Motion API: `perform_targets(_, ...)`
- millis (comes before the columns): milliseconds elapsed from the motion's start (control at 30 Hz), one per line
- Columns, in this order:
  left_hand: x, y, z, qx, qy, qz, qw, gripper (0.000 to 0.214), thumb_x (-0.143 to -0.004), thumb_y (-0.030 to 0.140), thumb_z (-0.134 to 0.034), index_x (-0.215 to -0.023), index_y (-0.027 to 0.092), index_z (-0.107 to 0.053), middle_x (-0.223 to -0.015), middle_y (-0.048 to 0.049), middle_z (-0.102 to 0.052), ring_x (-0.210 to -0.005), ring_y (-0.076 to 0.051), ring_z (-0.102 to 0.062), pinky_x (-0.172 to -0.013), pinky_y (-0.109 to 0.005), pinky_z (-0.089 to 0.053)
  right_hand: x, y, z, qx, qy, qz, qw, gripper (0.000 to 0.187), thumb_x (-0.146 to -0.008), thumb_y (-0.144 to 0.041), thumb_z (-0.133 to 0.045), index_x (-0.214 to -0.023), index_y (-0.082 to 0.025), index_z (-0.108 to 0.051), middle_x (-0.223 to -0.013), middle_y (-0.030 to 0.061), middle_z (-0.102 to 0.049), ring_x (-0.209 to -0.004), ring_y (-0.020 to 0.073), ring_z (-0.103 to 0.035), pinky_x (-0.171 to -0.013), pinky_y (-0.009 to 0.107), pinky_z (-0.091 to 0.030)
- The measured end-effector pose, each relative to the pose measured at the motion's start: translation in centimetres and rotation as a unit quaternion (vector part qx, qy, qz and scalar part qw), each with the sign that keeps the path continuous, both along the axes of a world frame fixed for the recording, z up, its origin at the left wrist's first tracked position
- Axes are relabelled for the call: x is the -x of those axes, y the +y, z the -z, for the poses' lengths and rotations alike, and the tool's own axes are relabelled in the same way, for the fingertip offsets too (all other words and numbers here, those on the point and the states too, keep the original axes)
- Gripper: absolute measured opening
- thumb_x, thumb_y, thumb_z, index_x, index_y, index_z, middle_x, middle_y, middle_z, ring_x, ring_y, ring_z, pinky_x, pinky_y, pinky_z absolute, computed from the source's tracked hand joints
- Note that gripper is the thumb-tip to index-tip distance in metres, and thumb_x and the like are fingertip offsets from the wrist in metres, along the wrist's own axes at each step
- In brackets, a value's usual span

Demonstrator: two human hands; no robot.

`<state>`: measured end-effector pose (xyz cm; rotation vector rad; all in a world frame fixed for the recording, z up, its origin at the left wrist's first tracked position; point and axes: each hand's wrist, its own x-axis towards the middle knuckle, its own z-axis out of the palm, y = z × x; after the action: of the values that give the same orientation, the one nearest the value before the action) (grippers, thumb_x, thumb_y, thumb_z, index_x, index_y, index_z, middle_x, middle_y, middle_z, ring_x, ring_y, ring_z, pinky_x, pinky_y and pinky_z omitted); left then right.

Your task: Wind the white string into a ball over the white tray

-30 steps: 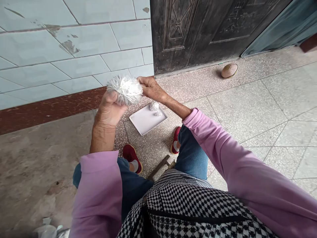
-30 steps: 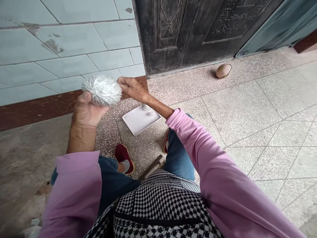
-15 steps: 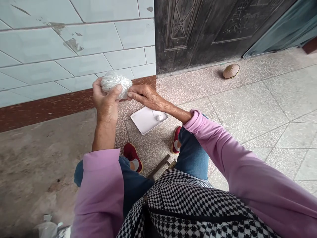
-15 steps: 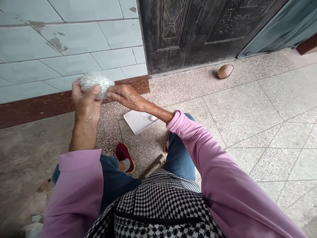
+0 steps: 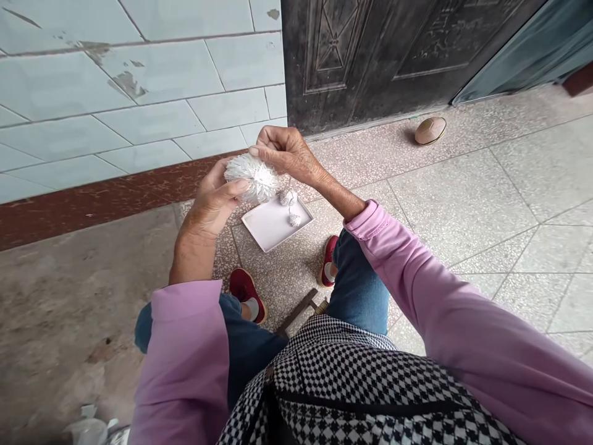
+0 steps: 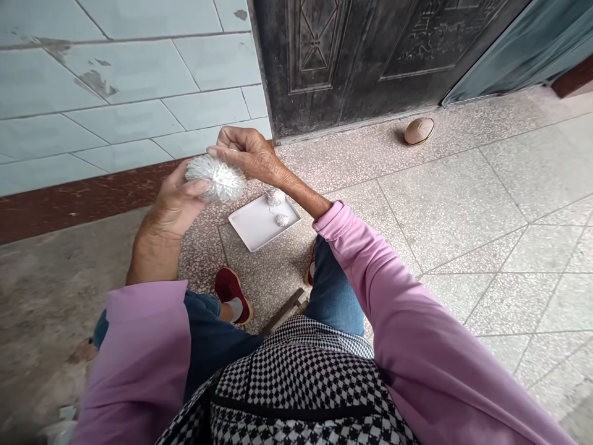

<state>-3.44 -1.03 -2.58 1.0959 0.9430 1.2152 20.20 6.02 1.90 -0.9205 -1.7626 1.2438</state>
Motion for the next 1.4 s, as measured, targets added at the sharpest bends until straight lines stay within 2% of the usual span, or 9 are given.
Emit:
perform_targets(100, -0.7, -0.5, -0.5, 0.023, -0.025, -0.002, 0.999, 0.087, -0.066, 0.060, -0.121, -0.136, 0.027, -0.083, -0.131, -0.0150, -0.087, -0.122, -0.043, -0.086, -0.106, -0.066, -0.082, 0.0, 0.0, 0.0, 0.012, 0.009, -0.005, 1.000, 0.069, -0.128, -0.071, -0.087, -0.087, -0.025, -0.055, -0.073, -0.0036, -0.053, -0.086, 0.0152, -0.061, -0.077, 0.031, -0.055)
perform_targets(233, -1.8, -1.0, -0.6, 0.049, -0.027, -0.007, 0.998, 0.085, -0.068, 0.063, -0.120, -0.137, 0.027, -0.084, -0.133, -0.0165, -0.089, -0.117, -0.043, -0.087, -0.097, -0.064, -0.083, 0.1, -0.4, -0.5, 0.021, 0.001, 0.011, 1.000, 0.071, -0.123, -0.074, -0.092, -0.084, -0.028, -0.053, -0.072, -0.0020, -0.051, -0.088, 0.0188, -0.061, -0.079, 0.036, -0.056)
perform_targets(367, -2.4, -1.1, -0.1, 0.032, -0.022, -0.022, 0.999, 0.090, -0.071, 0.073, -0.123, -0.137, 0.026, -0.082, -0.139, -0.0189, -0.090, -0.130, -0.047, -0.087, -0.111, -0.070, -0.081, 0.5, -0.9, -0.6, 0.003, -0.011, 0.014, 1.000, 0.068, -0.121, -0.076, -0.087, -0.082, -0.030, -0.054, -0.074, -0.0004, -0.053, -0.094, 0.0211, -0.062, -0.085, 0.037, -0.058)
perform_targets(500, -2.4, -0.9, 0.0, 0.031, -0.006, -0.046, 0.998, 0.097, -0.063, 0.062, -0.129, -0.141, 0.026, -0.083, -0.143, -0.0196, -0.090, -0.138, -0.050, -0.085, -0.122, -0.078, -0.074, 0.6, -0.6, 0.0, -0.008, -0.018, -0.001, 1.000, 0.067, -0.121, -0.078, -0.080, -0.079, -0.032, -0.054, -0.072, 0.0012, -0.056, -0.100, 0.0220, -0.064, -0.086, 0.037, -0.055)
perform_targets(633, -2.8, -1.3, -1.2, 0.022, -0.015, -0.030, 0.999, 0.099, -0.060, 0.053, -0.127, -0.145, 0.023, -0.084, -0.138, -0.0206, -0.090, -0.141, -0.054, -0.084, -0.125, -0.081, -0.072, 0.3, 0.5, 0.9, -0.019, 0.010, -0.003, 1.000, 0.070, -0.120, -0.079, -0.084, -0.080, -0.032, -0.053, -0.072, -0.0031, -0.049, -0.087, 0.0170, -0.054, -0.077, 0.037, -0.046)
perform_targets(767, -3.3, -1.7, -2.2, -0.021, -0.050, -0.004, 0.999, 0.106, -0.060, 0.062, -0.125, -0.149, 0.023, -0.084, -0.137, -0.0213, -0.088, -0.152, -0.059, -0.080, -0.123, -0.076, -0.075, 0.6, 1.3, 1.8, -0.002, -0.005, 0.006, 1.000, 0.068, -0.123, -0.072, -0.088, -0.081, -0.029, -0.056, -0.075, -0.0037, -0.048, -0.089, 0.0180, -0.053, -0.081, 0.036, -0.047)
perform_targets(933, -3.0, -1.4, -2.3, -0.006, -0.092, -0.056, 0.994, 0.093, -0.063, 0.072, -0.119, -0.135, 0.024, -0.083, -0.151, -0.0228, -0.085, -0.165, -0.059, -0.072, -0.127, -0.074, -0.074, 1.6, 0.7, 2.4, -0.002, 0.004, -0.002, 1.000, 0.053, -0.133, -0.050, -0.073, -0.090, -0.026, -0.054, -0.082, -0.0035, -0.046, -0.089, 0.0181, -0.051, -0.083, 0.032, -0.050)
perform_targets(1133, -1.5, -0.3, -1.8, -0.044, -0.110, -0.124, 0.985, 0.086, -0.075, 0.092, -0.109, -0.118, 0.028, -0.071, -0.157, -0.0202, -0.083, -0.181, -0.054, -0.055, -0.132, -0.075, -0.072, 2.1, -0.6, 3.0, -0.057, -0.066, -0.036, 0.996, 0.034, -0.131, -0.039, -0.071, -0.101, -0.026, -0.060, -0.095, 0.0014, -0.067, -0.103, 0.0234, -0.065, -0.102, 0.036, -0.056)
perform_targets(1400, -0.9, -0.8, -0.5, 0.013, 0.004, -0.125, 0.992, 0.099, -0.080, 0.097, -0.110, -0.135, 0.024, -0.075, -0.141, -0.0209, -0.086, -0.134, -0.048, -0.084, -0.107, -0.071, -0.080, 1.5, -1.2, 3.0, -0.074, -0.161, -0.035, 0.984, 0.040, -0.125, -0.008, -0.061, -0.092, -0.027, -0.049, -0.097, 0.0031, -0.069, -0.102, 0.0224, -0.066, -0.103, 0.036, -0.050)
